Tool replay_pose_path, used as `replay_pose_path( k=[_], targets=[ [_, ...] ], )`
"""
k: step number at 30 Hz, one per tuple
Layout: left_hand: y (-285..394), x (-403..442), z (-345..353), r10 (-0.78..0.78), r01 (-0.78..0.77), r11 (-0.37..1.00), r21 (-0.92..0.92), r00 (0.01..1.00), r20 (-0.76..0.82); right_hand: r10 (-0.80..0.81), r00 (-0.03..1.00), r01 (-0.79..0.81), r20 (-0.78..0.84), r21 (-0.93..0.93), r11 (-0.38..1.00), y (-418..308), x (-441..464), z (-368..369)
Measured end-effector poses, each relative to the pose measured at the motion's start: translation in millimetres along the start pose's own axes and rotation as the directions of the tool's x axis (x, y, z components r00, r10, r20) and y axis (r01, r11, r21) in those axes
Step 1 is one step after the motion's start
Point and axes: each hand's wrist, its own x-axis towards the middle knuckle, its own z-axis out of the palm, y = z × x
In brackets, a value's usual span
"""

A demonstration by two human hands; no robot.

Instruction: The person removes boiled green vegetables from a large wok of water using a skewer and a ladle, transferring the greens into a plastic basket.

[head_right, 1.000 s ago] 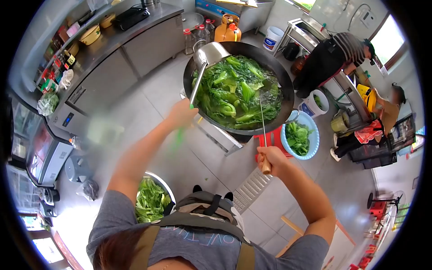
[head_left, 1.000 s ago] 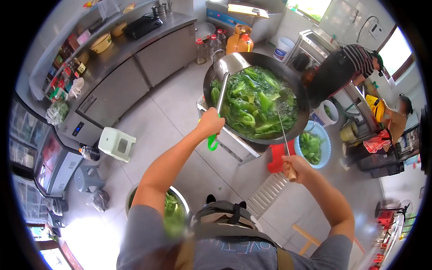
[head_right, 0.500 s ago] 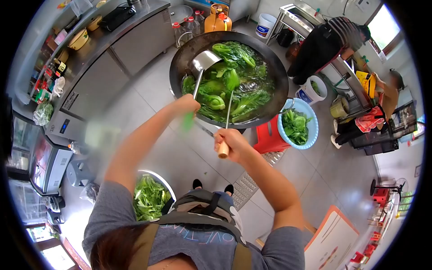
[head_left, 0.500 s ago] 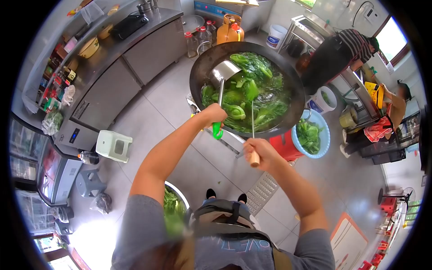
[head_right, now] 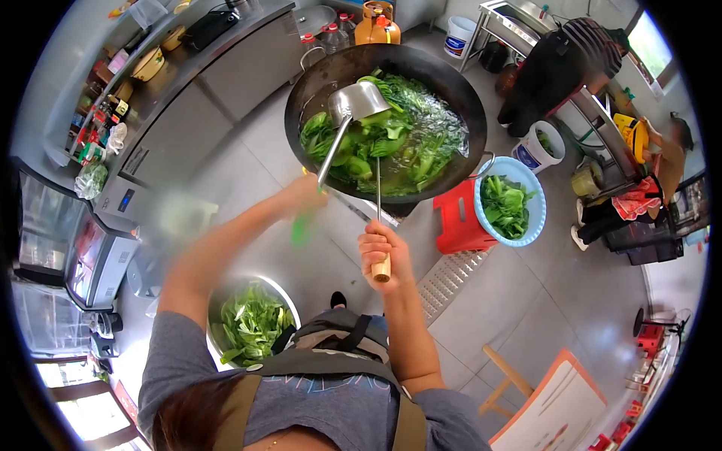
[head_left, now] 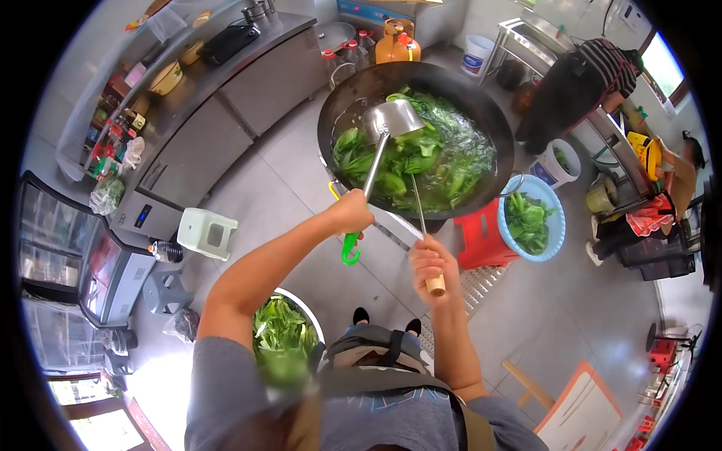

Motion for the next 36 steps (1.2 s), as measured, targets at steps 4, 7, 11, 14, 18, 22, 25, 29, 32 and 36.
replay_pose_path(
  k=[4, 7, 11, 14, 18, 22, 25, 29, 32, 36],
  targets=[
    [-11, 9, 22, 0.021, -0.021, 1.000, -0.010, 1.000, -0.021, -0.057, 0.994, 0.055, -0.098, -0.028, 0.998, -10, -14, 1],
    [-20, 20, 32, 0.065, -0.068, 0.997, -0.041, 0.995, -0.075, -0.172, 0.927, 0.141, -0.334, -0.115, 0.983, -15, -20, 20],
    [4, 12, 34, 0.002, -0.005, 0.998, -0.056, 0.998, -0.059, 0.103, 0.988, -0.089, -0.118, 0.121, 0.989, -39, -23, 9],
    [19, 13, 39, -0.044, 0.042, 0.998, -0.043, 0.998, -0.051, 0.113, 0.988, -0.107, -0.102, 0.069, 0.992, -51, -8, 8],
    [35, 12, 41, -0.049, 0.047, 0.999, -0.018, 0.990, -0.131, 0.186, 0.980, -0.176, -0.070, 0.136, 0.975, -65, 11, 25],
    [21, 11, 40, 0.057, -0.062, 0.998, -0.025, 0.985, -0.162, 0.059, 0.998, -0.060, -0.025, -0.052, 0.997, -32, 6, 28],
    [28, -26, 32, 0.105, -0.103, 0.994, 0.018, 0.980, -0.167, 0.042, 0.999, -0.043, 0.027, 0.036, 0.998, 1, -6, 43],
    [38, -62, 18, 0.134, -0.135, 0.991, 0.004, 0.979, -0.152, -0.049, 0.989, 0.041, 0.140, 0.061, 0.997, 42, -20, 58],
    [36, -77, 12, 0.158, -0.160, 0.987, 0.003, 0.972, -0.174, -0.079, 0.985, 0.068, 0.153, 0.074, 0.995, 60, -31, 70],
    [37, -94, 1, 0.215, -0.224, 0.974, -0.031, 0.959, -0.183, -0.064, 0.968, 0.048, 0.244, 0.067, 0.997, 75, -41, 73]
  ],
)
